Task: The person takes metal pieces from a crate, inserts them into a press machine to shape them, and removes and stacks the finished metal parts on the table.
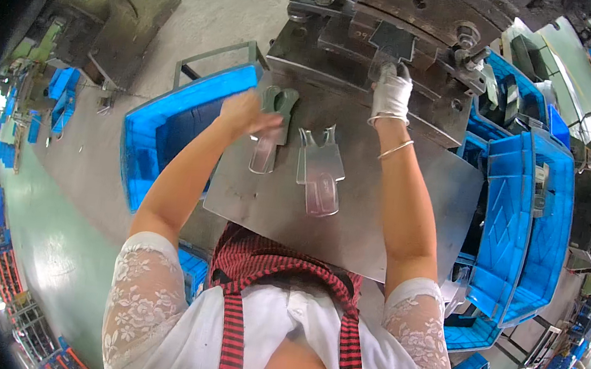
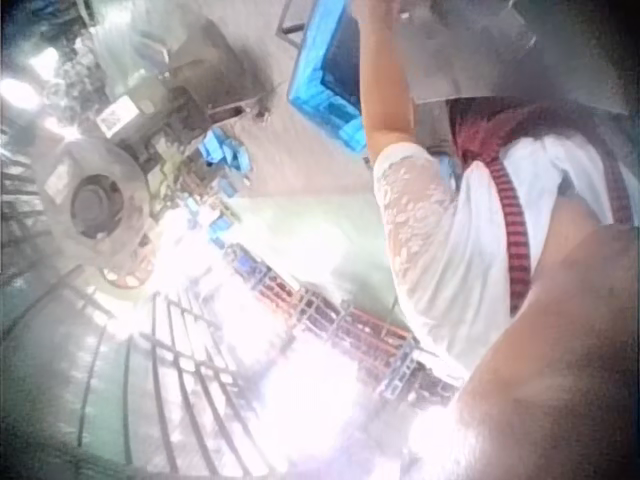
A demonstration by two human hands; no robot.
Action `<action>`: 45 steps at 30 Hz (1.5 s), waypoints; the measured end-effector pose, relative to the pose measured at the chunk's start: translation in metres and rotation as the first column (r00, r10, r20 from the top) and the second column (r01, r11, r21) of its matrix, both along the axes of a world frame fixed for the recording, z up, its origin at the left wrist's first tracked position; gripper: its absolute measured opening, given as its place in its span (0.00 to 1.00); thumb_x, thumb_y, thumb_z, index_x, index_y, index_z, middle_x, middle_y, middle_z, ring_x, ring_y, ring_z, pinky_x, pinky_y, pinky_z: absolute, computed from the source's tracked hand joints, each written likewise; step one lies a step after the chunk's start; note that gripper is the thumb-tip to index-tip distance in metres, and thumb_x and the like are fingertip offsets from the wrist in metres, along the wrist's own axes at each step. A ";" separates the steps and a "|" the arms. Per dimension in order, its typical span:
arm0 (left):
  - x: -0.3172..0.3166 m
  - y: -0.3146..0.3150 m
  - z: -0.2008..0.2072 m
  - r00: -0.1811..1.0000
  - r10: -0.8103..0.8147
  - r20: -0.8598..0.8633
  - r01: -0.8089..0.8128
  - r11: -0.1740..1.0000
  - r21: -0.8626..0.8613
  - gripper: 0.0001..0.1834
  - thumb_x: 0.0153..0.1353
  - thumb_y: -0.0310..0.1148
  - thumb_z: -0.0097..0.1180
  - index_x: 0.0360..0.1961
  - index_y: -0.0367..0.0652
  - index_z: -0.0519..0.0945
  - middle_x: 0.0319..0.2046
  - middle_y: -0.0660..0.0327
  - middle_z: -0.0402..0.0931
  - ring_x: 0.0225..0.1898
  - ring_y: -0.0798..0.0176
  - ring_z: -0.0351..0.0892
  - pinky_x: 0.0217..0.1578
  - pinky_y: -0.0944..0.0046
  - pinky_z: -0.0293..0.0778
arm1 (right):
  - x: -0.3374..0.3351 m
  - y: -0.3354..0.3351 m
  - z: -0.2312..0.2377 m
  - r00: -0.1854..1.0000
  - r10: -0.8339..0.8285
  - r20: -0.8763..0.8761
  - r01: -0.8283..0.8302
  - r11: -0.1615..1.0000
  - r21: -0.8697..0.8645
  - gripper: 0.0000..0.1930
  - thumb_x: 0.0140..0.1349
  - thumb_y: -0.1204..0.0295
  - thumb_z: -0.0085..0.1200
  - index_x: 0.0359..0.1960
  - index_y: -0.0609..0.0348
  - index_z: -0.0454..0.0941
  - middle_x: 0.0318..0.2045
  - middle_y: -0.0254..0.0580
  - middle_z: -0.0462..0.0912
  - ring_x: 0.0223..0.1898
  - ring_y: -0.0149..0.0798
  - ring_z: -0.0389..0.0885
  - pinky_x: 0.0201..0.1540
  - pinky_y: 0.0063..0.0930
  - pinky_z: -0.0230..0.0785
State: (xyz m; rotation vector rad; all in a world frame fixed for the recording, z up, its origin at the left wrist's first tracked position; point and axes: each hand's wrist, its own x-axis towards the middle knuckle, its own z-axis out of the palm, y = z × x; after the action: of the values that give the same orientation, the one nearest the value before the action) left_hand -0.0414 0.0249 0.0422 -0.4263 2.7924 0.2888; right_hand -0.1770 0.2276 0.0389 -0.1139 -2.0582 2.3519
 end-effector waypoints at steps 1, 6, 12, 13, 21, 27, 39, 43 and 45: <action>0.019 -0.010 -0.013 0.991 -0.021 0.136 0.016 0.999 0.039 0.31 0.46 0.52 0.51 0.41 0.35 0.68 0.38 0.47 0.71 0.37 0.49 0.72 0.36 0.56 0.68 | 0.001 -0.001 0.005 1.000 -0.005 -0.005 0.005 0.996 0.094 0.09 0.58 0.69 0.42 0.36 0.61 0.67 0.19 0.31 0.71 0.17 0.24 0.62 0.18 0.18 0.58; 0.047 -0.048 -0.055 0.980 0.192 0.056 -0.199 0.902 0.383 0.22 0.48 0.46 0.52 0.36 0.37 0.71 0.31 0.53 0.74 0.31 0.58 0.75 0.29 0.61 0.70 | -0.003 0.009 0.000 0.994 0.042 0.100 -0.039 0.999 -0.031 0.11 0.56 0.68 0.44 0.35 0.64 0.69 0.18 0.38 0.72 0.16 0.31 0.66 0.18 0.25 0.60; 0.042 -0.041 -0.029 0.823 0.566 0.053 -0.297 0.349 0.889 0.12 0.55 0.38 0.48 0.30 0.38 0.71 0.21 0.62 0.70 0.21 0.70 0.70 0.21 0.69 0.68 | 0.038 0.040 -0.024 0.908 0.321 -0.270 -0.135 0.833 0.536 0.14 0.56 0.70 0.41 0.42 0.64 0.66 0.27 0.53 0.75 0.28 0.46 0.75 0.32 0.34 0.67; 0.040 -0.031 -0.019 0.783 0.622 0.035 -0.251 0.264 0.931 0.11 0.55 0.37 0.47 0.28 0.39 0.70 0.20 0.63 0.68 0.20 0.70 0.68 0.20 0.70 0.67 | 0.065 0.053 -0.047 0.793 0.361 -0.490 0.039 0.773 0.633 0.12 0.57 0.70 0.39 0.40 0.63 0.66 0.27 0.53 0.76 0.29 0.49 0.75 0.32 0.35 0.67; -0.045 0.068 0.019 0.864 0.504 -0.018 0.004 0.029 1.000 0.11 0.53 0.39 0.51 0.25 0.42 0.70 0.19 0.67 0.65 0.20 0.73 0.65 0.21 0.71 0.64 | 0.123 0.074 -0.021 0.667 0.522 -0.531 0.269 0.497 0.825 0.13 0.56 0.69 0.40 0.39 0.64 0.66 0.26 0.58 0.73 0.30 0.55 0.72 0.33 0.40 0.66; -0.111 0.085 0.035 0.920 0.381 -0.093 0.033 0.163 0.986 0.17 0.51 0.47 0.51 0.26 0.41 0.71 0.21 0.64 0.68 0.23 0.68 0.69 0.24 0.67 0.67 | 0.030 0.003 -0.001 0.986 0.094 0.134 -0.074 0.986 -0.151 0.12 0.56 0.69 0.43 0.38 0.65 0.68 0.26 0.43 0.74 0.23 0.33 0.68 0.28 0.24 0.63; 0.032 -0.031 -0.048 0.971 0.173 0.165 -0.214 0.938 0.273 0.25 0.46 0.51 0.54 0.30 0.35 0.74 0.22 0.54 0.73 0.21 0.62 0.75 0.19 0.66 0.69 | 0.000 -0.001 0.004 0.998 0.041 0.046 -0.038 0.997 -0.067 0.12 0.57 0.67 0.44 0.41 0.57 0.65 0.19 0.32 0.71 0.15 0.26 0.65 0.15 0.20 0.59; 0.043 -0.045 -0.046 0.880 0.473 -0.053 -0.304 0.644 0.703 0.17 0.50 0.44 0.54 0.24 0.39 0.72 0.16 0.66 0.69 0.14 0.73 0.67 0.12 0.71 0.64 | -0.012 0.006 0.025 0.966 0.158 0.203 -0.176 0.982 0.070 0.08 0.56 0.69 0.44 0.36 0.57 0.69 0.21 0.37 0.73 0.18 0.29 0.69 0.17 0.21 0.62; 0.036 -0.031 -0.027 0.838 0.544 -0.032 -0.285 0.487 0.826 0.14 0.52 0.42 0.53 0.23 0.41 0.71 0.16 0.68 0.69 0.14 0.75 0.65 0.12 0.72 0.63 | -0.027 0.020 -0.032 0.954 0.027 -0.298 0.064 0.954 0.292 0.14 0.56 0.69 0.45 0.43 0.60 0.68 0.31 0.43 0.73 0.23 0.29 0.71 0.21 0.19 0.66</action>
State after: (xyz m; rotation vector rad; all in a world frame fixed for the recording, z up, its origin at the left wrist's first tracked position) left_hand -0.0055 -0.0063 0.0148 -0.8707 2.3696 1.7769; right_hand -0.2037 0.2480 0.0067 0.2130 -2.2077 1.8731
